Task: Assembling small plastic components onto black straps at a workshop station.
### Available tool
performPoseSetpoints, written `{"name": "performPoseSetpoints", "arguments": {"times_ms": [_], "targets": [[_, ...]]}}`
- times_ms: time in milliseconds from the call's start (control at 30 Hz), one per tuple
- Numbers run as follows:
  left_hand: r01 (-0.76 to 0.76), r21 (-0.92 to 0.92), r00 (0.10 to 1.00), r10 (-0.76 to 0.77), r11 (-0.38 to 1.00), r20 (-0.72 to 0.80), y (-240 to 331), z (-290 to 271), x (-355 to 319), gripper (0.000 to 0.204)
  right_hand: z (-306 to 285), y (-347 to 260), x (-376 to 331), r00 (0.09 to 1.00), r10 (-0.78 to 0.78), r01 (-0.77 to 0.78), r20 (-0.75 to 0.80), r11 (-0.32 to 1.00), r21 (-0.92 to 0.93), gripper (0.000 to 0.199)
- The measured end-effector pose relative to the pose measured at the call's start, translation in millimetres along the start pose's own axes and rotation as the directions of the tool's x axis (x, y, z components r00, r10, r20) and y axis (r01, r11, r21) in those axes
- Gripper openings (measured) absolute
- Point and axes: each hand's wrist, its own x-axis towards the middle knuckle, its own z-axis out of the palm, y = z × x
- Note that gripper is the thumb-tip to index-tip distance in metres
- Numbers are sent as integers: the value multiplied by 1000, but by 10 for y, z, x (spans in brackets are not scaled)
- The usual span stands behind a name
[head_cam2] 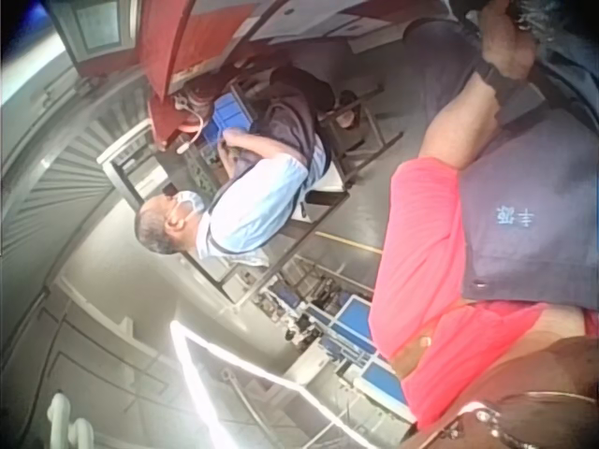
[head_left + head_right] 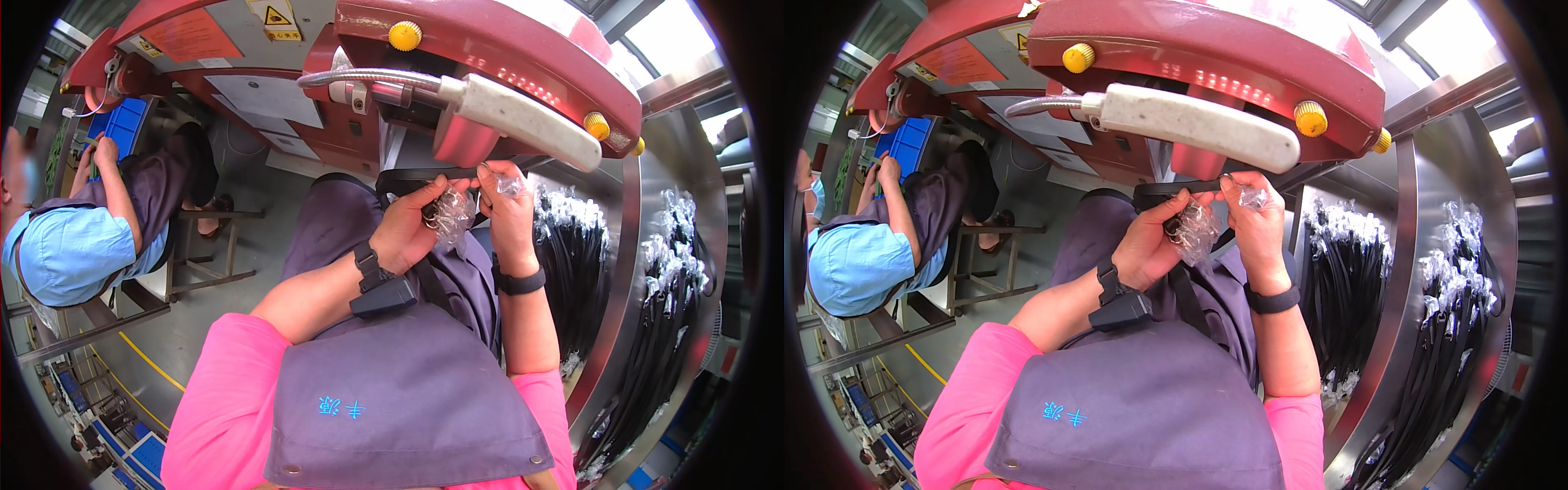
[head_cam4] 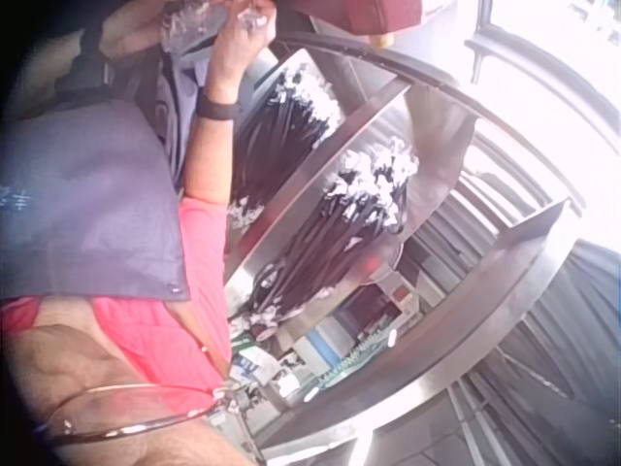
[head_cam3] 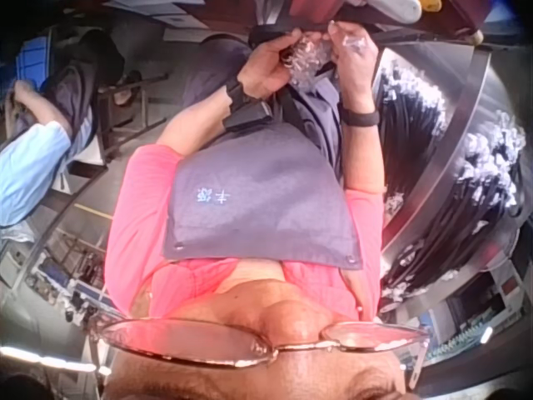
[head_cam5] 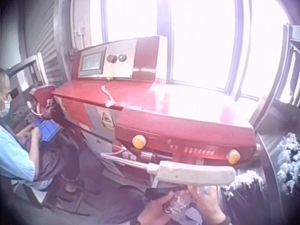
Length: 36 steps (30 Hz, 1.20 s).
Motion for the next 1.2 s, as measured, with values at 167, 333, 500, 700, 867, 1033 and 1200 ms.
{"name": "performPoseSetpoints", "arguments": {"times_ms": [167,333,500,700,867,1033,1200], "targets": [[41,-13,999,-41,999,25,-19,94,11,31,-61,-35,-6,999,-45,45,-14,999,24,11],[63,40,997,-62,997,-41,-35,163,-15,22,-93,-136,-134,988,-151,152,-15,988,34,24],[150,20,988,-149,989,-43,-111,57,9,21,-228,-25,-179,980,-199,200,18,976,-84,22],[232,10,967,-229,973,-112,-161,14,-8,15,-194,-27,-196,934,-351,356,66,907,-226,14],[407,50,902,-393,912,-180,-296,-68,-12,16,-253,113,-185,947,-319,296,-30,907,-299,17],[429,120,890,-397,895,-223,-316,4,-78,16,-222,122,-160,940,-296,209,-168,891,-403,33],[423,156,906,-409,893,-114,-371,-68,-83,21,-286,118,-107,986,156,-130,-57,938,321,47]]}}
